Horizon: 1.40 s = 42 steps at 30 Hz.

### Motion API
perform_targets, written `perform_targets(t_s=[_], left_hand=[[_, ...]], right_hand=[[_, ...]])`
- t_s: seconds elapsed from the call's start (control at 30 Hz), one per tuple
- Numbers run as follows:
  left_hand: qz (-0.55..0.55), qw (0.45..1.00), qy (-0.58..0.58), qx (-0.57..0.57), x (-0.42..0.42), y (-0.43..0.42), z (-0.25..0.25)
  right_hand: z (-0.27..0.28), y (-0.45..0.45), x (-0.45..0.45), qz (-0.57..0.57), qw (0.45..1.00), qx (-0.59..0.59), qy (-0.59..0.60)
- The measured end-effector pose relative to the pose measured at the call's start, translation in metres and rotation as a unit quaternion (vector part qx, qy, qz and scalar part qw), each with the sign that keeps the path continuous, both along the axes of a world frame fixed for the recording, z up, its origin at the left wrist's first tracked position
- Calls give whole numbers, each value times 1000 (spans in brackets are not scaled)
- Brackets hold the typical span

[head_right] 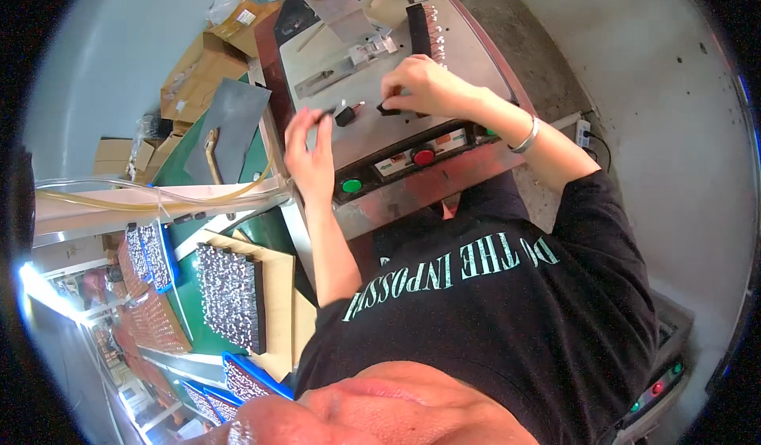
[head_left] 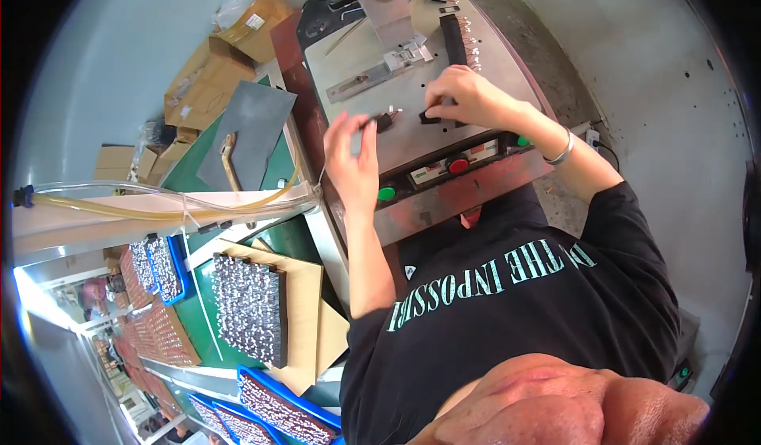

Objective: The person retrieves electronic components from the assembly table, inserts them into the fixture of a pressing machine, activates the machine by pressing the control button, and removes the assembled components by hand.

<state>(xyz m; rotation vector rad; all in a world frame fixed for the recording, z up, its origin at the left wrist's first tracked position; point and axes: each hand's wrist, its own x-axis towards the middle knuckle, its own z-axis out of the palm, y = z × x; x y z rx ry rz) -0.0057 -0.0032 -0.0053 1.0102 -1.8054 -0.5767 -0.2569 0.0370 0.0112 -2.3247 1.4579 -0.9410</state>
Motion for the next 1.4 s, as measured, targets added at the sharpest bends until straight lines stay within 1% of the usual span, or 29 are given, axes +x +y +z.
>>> perform_targets(t_s=[0.07,0.1,0.13,0.2,0.23,0.27,0.33,0.4,0.43,0.5,0.53,0.57,0.67,0.73,0.77,0.87,0.9,1.0,1.03,1.07,1.1,1.13,1.17,1.2,1.27,1.37,1.4], left_hand=[[2,999,13,29,13,25,-1],[-3,999,10,48,14,40,0],[-8,998,7,65,13,52,-1],[-58,995,15,75,5,70,-5],[-81,993,38,83,-3,78,-5],[-106,987,48,113,-9,88,-2],[-166,977,56,122,-17,99,-6],[-196,969,85,127,-21,105,-20],[-186,973,81,107,-23,107,-24],[-185,970,73,139,-20,112,-25],[-182,969,70,152,-17,113,-26],[-174,968,67,166,-13,115,-27],[-142,967,64,203,1,117,-39],[-113,966,68,223,7,118,-54],[-94,975,39,196,9,116,-58],[-54,984,44,162,20,112,-58],[-31,989,38,136,28,110,-66],[-20,998,-45,28,50,87,-92],[-22,994,-79,70,47,88,-82],[-15,993,-101,67,43,86,-76],[-16,988,-99,116,40,84,-63],[-17,982,-97,161,38,80,-51],[-7,993,-111,32,33,69,-46],[4,988,-122,-97,27,57,-42],[3,961,-185,-206,10,36,-2],[-82,969,-202,-117,3,-8,-20],[-88,970,-216,-69,4,-12,-16]], right_hand=[[11,-6,-8,-14,985,129,-112],[11,-13,-16,-26,986,141,-83],[13,-19,-21,-63,969,225,-80],[8,-37,-31,-49,982,162,-83],[5,-49,-32,-80,983,143,-89],[5,-58,-34,-113,976,173,-74],[-3,-73,-33,-134,972,168,-95],[-5,-94,-24,-207,958,168,-102],[-11,-97,-22,-246,948,171,-108],[-37,-105,-26,-255,963,72,-40],[-41,-109,-26,-256,966,19,-5],[-45,-109,-29,-232,972,19,-10],[-40,-107,-31,-183,982,34,27],[-49,-120,-31,-186,980,2,71],[-55,-123,-32,-188,978,-13,91],[-54,-111,-41,-156,988,-19,5],[-39,-93,-32,-234,969,-74,-9],[-12,-47,-30,-215,971,-42,98],[-10,-33,-22,-205,967,-27,151],[-7,-19,-15,-196,959,-16,202],[-7,-12,-11,-188,949,-8,254],[-12,-11,-8,-187,946,-39,262],[-19,-11,-7,-188,942,-72,270],[-23,-10,-5,-190,936,-104,278],[-27,-8,-3,-179,942,-86,272],[-41,-9,-1,-161,954,-88,236],[-37,-7,2,-156,961,-71,217]])
